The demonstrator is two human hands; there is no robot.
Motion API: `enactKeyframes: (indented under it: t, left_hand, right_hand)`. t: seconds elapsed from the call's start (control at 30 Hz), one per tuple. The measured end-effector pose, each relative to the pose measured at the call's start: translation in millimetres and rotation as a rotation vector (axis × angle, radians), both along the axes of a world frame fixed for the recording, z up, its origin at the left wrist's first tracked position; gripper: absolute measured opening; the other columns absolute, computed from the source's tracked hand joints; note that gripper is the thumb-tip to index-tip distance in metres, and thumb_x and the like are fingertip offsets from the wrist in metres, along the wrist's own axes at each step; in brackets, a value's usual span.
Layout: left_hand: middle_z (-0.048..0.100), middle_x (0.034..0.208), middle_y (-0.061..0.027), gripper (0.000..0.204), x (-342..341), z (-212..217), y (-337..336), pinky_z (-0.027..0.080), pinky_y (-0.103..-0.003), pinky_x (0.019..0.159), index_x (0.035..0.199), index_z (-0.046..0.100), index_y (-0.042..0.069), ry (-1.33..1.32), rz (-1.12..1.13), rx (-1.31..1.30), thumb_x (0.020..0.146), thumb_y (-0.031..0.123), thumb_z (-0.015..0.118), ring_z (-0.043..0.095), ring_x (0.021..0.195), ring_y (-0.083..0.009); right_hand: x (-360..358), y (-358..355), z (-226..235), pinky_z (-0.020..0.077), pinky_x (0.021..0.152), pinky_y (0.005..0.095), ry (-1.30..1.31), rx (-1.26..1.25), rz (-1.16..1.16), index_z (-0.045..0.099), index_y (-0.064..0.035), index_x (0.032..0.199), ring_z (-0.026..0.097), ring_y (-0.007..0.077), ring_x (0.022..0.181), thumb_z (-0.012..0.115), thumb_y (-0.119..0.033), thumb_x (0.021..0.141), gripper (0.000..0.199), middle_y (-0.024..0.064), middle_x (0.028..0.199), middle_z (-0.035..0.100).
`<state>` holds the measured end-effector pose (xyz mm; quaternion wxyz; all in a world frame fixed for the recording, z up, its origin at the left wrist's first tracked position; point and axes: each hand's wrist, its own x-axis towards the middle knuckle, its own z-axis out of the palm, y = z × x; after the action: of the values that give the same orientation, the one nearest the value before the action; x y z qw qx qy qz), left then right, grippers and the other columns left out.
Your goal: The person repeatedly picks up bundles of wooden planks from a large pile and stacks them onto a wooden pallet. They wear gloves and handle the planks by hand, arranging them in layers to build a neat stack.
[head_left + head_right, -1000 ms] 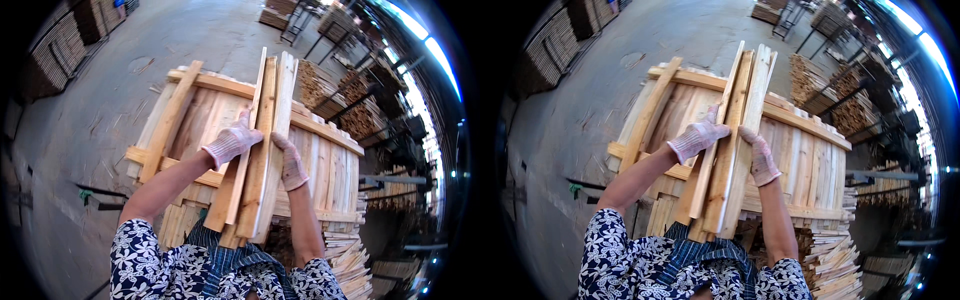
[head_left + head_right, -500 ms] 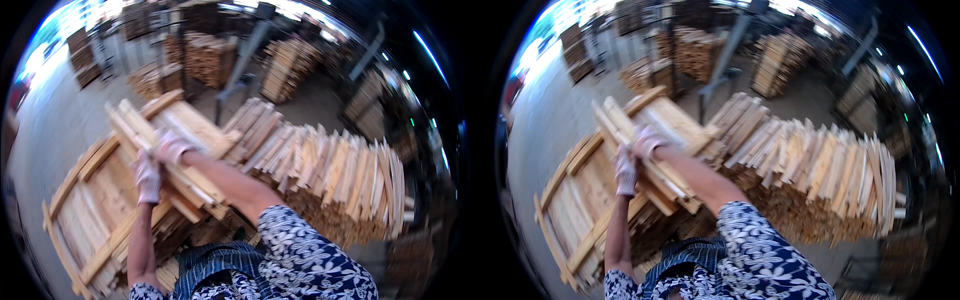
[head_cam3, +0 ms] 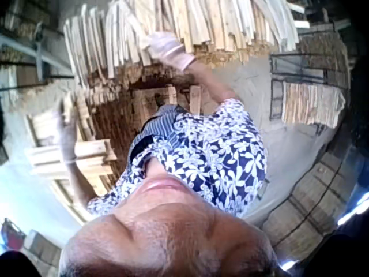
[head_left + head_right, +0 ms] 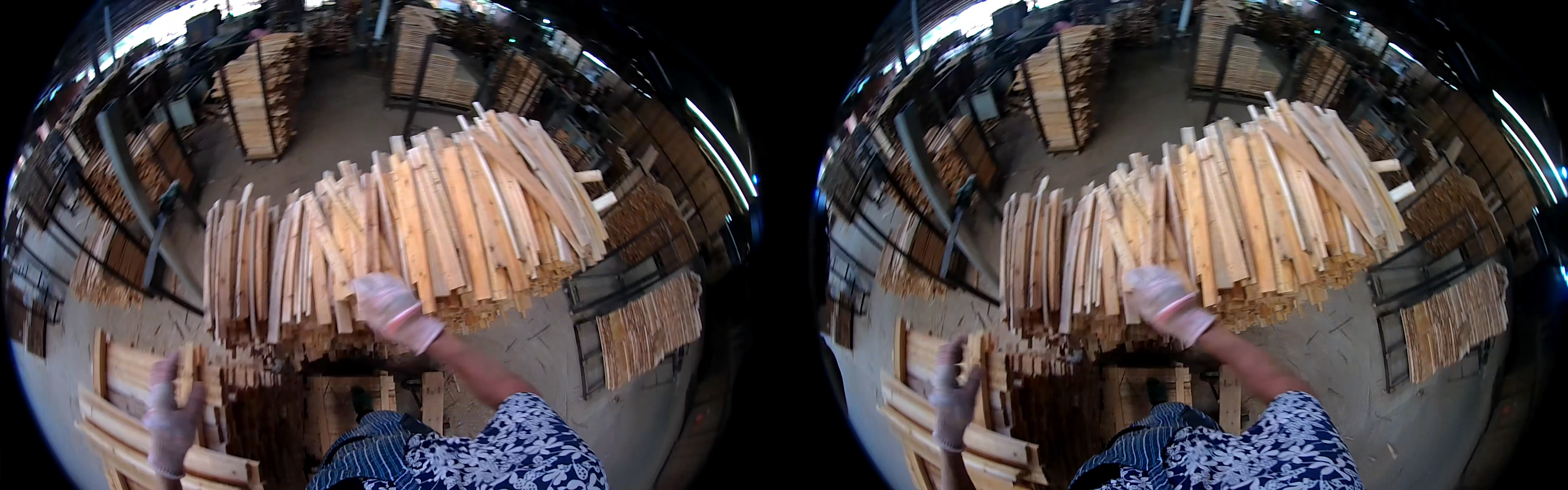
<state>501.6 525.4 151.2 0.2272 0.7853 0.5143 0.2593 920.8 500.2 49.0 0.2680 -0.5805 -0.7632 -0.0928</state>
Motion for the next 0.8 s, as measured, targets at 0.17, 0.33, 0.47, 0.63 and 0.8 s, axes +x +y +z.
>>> enactKeyframes:
  t: [0.17, 0.33, 0.47, 0.63, 0.8]
  left_hand:
    - [0.055, 0.128, -0.0185, 0.051, 201, -16, 40, 0.045, -0.039, 0.103, 0.135, 0.051, 0.006, 0.353, -0.659, -0.409, 0.089, 0.021, 0.068, 0.053, 0.121, -0.0316]
    - [0.047, 0.137, -0.0174, 0.058, 352, -27, 16, 0.041, -0.045, 0.107, 0.144, 0.041, 0.013, 0.615, -1.014, -0.512, 0.096, 0.042, 0.056, 0.049, 0.127, -0.0314]
    - [0.044, 0.138, -0.0192, 0.063, 408, -76, 7, 0.041, -0.046, 0.106, 0.145, 0.040, 0.014, 0.315, -1.122, -0.615, 0.094, 0.045, 0.058, 0.048, 0.128, -0.0347]
    - [0.042, 0.139, -0.0237, 0.068, 432, -125, 24, 0.040, -0.046, 0.106, 0.143, 0.041, 0.009, 0.465, -0.662, -0.197, 0.087, 0.038, 0.067, 0.042, 0.130, -0.0405]
    - [0.047, 0.132, -0.0253, 0.064, 426, -193, 52, 0.040, -0.047, 0.103, 0.135, 0.047, 0.007, 0.363, -0.384, -0.445, 0.087, 0.045, 0.064, 0.045, 0.126, -0.0411]
  right_hand:
    - [247, -48, 43, 0.0493, 0.081, 0.0493, -0.263, -0.055, -0.757, 0.059, -0.0093, 0.113, 0.059, 0.0352, 0.093, 0.056, -0.014, 0.085, 0.029, 0.0152, 0.101, 0.061]
    - [375, -99, 84, 0.0351, 0.108, 0.0565, -0.409, -0.400, -1.340, 0.024, -0.0144, 0.151, 0.035, 0.0438, 0.135, 0.072, -0.042, 0.079, 0.091, 0.0236, 0.142, 0.038]
    - [411, -114, 86, 0.0320, 0.111, 0.0568, -0.001, -0.627, -1.435, 0.016, -0.0181, 0.155, 0.032, 0.0458, 0.137, 0.078, -0.050, 0.071, 0.109, 0.0250, 0.147, 0.031]
    - [414, -112, 92, 0.0402, 0.107, 0.0466, -0.049, -0.604, -1.334, 0.031, -0.0114, 0.149, 0.045, 0.0447, 0.128, 0.072, -0.040, 0.080, 0.085, 0.0276, 0.140, 0.040]
    - [421, -102, 119, 0.0449, 0.100, 0.0463, -0.059, -0.588, -1.267, 0.036, -0.0045, 0.145, 0.054, 0.0435, 0.120, 0.070, -0.034, 0.080, 0.079, 0.0250, 0.140, 0.046]
